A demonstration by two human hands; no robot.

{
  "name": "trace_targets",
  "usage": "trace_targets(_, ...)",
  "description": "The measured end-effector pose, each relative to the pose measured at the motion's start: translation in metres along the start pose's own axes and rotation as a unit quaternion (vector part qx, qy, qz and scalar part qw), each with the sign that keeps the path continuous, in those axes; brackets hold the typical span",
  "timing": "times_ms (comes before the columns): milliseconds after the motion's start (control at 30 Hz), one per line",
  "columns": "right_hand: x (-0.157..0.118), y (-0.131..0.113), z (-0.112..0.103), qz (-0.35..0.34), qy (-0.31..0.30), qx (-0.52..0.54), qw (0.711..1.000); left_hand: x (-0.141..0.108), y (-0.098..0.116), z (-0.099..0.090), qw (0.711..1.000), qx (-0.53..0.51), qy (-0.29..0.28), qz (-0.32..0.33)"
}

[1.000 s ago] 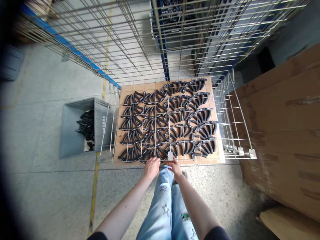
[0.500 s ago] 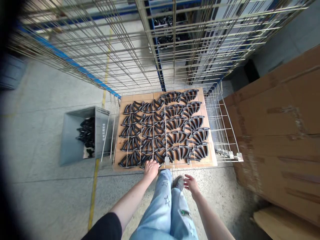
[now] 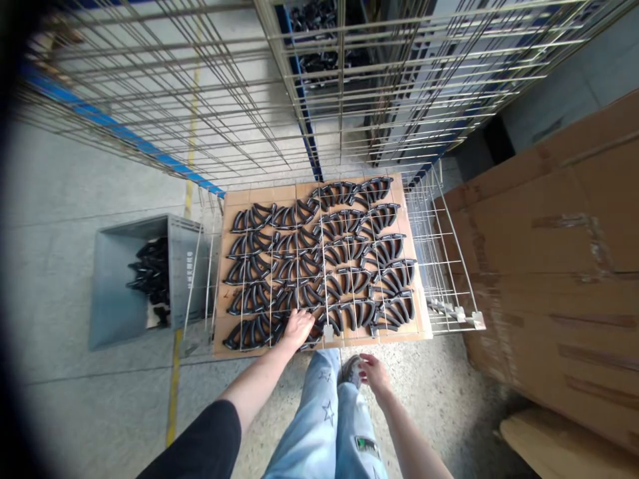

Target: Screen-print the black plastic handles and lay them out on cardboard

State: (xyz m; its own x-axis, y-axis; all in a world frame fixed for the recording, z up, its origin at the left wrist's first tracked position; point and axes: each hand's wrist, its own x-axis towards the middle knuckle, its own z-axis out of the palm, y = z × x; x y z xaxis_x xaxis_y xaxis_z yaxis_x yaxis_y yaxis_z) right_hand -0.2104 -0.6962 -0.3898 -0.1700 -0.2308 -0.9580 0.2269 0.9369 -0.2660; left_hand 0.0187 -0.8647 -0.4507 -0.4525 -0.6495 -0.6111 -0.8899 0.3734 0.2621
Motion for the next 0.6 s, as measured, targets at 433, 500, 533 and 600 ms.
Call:
trace_targets(433,0.051,-0.031,0.017,0.039,0.049,0.009,0.998,-0.060,0.036,0.009,0.999,-0.019,0.021,0.023)
trace_targets(500,0.067,-0.030,0.024,0.058,0.056,-0.004,0.997,-0.055,0.037,0.019,1.000,-0.019,0.017,0.009)
trace_targets(533,0.073,-0.030,0.025,0.064,0.057,-0.010,0.996,-0.052,0.036,0.022,1.000,-0.018,0.014,0.003)
trace_targets(600,0.080,-0.028,0.024,0.072,0.050,-0.023,0.996,-0.047,0.036,0.024,1.000,-0.017,0.006,-0.010)
